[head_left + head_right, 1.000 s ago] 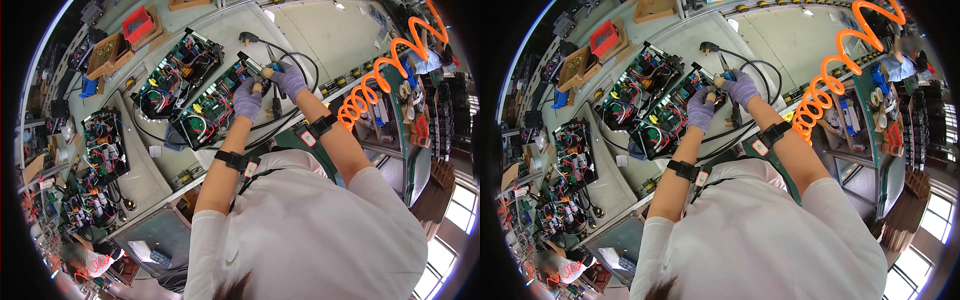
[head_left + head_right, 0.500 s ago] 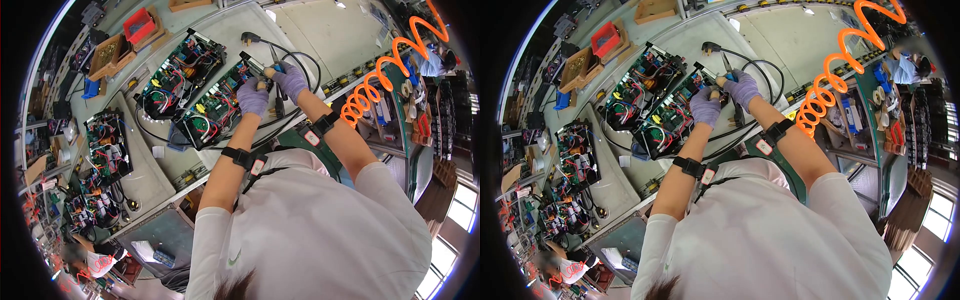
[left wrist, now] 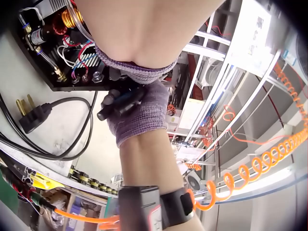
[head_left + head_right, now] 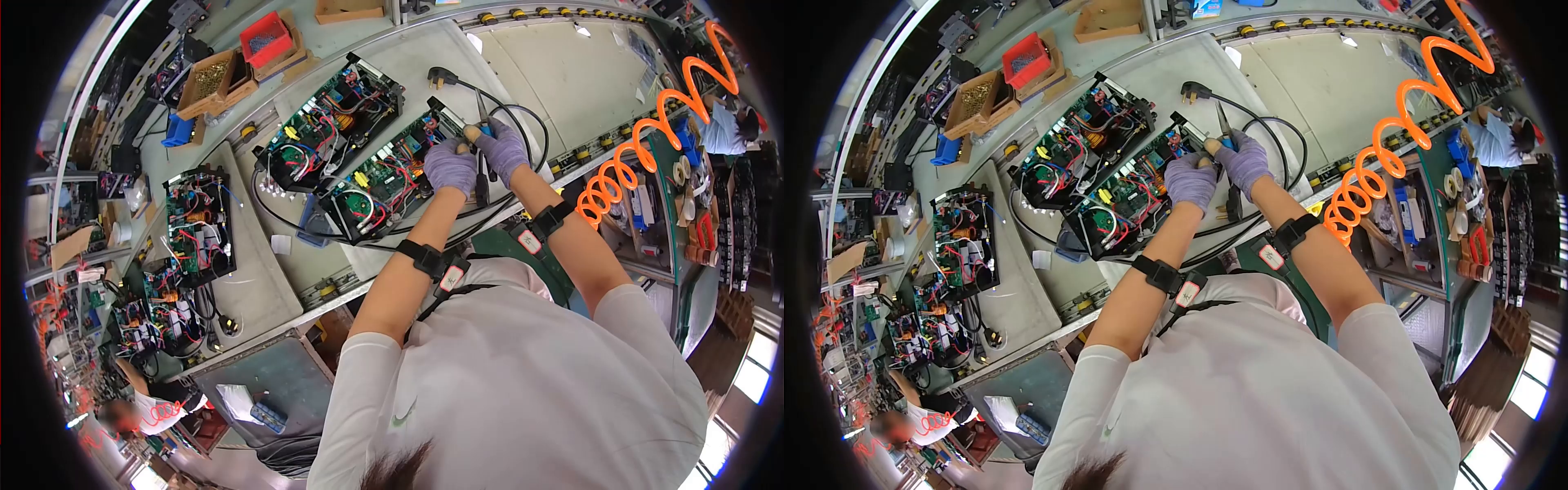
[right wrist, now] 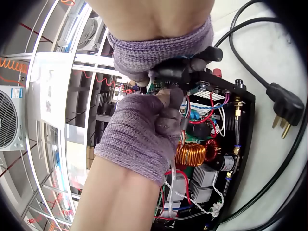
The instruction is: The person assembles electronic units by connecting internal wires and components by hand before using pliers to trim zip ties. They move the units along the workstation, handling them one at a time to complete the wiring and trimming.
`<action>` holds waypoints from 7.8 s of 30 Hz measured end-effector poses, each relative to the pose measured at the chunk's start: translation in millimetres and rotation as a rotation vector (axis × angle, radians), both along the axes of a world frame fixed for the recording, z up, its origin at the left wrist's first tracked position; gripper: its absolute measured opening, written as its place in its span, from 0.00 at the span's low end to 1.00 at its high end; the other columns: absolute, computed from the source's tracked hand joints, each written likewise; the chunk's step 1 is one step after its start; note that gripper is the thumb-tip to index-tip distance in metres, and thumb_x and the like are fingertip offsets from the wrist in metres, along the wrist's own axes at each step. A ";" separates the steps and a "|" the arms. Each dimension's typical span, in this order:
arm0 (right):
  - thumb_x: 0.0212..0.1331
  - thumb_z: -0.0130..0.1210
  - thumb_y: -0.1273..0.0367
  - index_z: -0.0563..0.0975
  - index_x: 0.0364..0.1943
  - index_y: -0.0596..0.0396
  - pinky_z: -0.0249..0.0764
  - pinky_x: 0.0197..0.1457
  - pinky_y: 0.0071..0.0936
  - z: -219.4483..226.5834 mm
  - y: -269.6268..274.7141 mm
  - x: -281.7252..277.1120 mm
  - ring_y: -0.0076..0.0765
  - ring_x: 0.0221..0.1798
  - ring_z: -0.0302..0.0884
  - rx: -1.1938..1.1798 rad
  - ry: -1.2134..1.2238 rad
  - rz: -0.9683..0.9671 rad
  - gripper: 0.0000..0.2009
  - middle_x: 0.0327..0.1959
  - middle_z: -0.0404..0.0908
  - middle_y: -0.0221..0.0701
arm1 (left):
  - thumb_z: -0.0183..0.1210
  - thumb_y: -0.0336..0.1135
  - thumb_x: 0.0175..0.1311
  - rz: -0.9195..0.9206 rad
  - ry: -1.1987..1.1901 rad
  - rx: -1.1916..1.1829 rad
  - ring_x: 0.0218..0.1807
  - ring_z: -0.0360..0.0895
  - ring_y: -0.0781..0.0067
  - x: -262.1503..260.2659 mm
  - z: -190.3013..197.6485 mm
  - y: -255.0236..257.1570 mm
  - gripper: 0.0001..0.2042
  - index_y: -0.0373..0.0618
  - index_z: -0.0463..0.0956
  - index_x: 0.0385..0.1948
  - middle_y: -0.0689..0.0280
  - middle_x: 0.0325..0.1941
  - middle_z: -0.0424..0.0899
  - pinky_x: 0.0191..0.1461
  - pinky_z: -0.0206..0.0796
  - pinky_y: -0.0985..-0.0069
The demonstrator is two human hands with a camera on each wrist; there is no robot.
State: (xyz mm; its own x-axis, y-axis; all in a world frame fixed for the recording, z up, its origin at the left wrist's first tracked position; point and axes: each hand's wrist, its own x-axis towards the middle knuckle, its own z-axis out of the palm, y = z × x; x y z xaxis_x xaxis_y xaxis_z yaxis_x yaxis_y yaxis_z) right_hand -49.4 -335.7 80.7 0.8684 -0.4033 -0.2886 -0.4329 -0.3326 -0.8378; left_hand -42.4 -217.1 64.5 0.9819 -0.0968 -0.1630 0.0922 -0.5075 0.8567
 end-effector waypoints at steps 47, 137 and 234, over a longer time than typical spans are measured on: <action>0.48 0.63 0.54 0.77 0.41 0.66 0.71 0.34 0.28 0.0 11.8 -6.2 0.31 0.28 0.73 -0.096 -0.017 -0.108 0.26 0.27 0.78 0.38 | 0.59 0.39 0.49 -0.402 -0.271 0.486 0.34 0.78 0.50 18.5 6.1 13.3 0.12 0.43 0.82 0.32 0.51 0.30 0.81 0.40 0.69 0.65; 0.43 0.59 0.60 0.64 0.58 0.55 0.71 0.50 0.36 0.6 92.9 -187.7 0.51 0.47 0.75 0.152 0.446 -0.120 0.34 0.42 0.76 0.46 | 0.63 0.36 0.54 -0.970 -0.106 0.300 0.34 0.77 0.73 58.6 71.6 80.7 0.19 0.38 0.76 0.46 0.60 0.35 0.82 0.41 0.69 0.77; 0.42 0.52 0.76 0.70 0.50 0.60 0.70 0.30 0.29 -30.0 139.3 -82.5 0.27 0.24 0.69 0.533 0.092 -0.423 0.23 0.22 0.71 0.32 | 0.59 0.30 0.59 -0.574 0.330 -0.089 0.27 0.75 0.83 51.3 14.8 34.3 0.10 0.35 0.78 0.38 0.66 0.28 0.80 0.31 0.69 0.84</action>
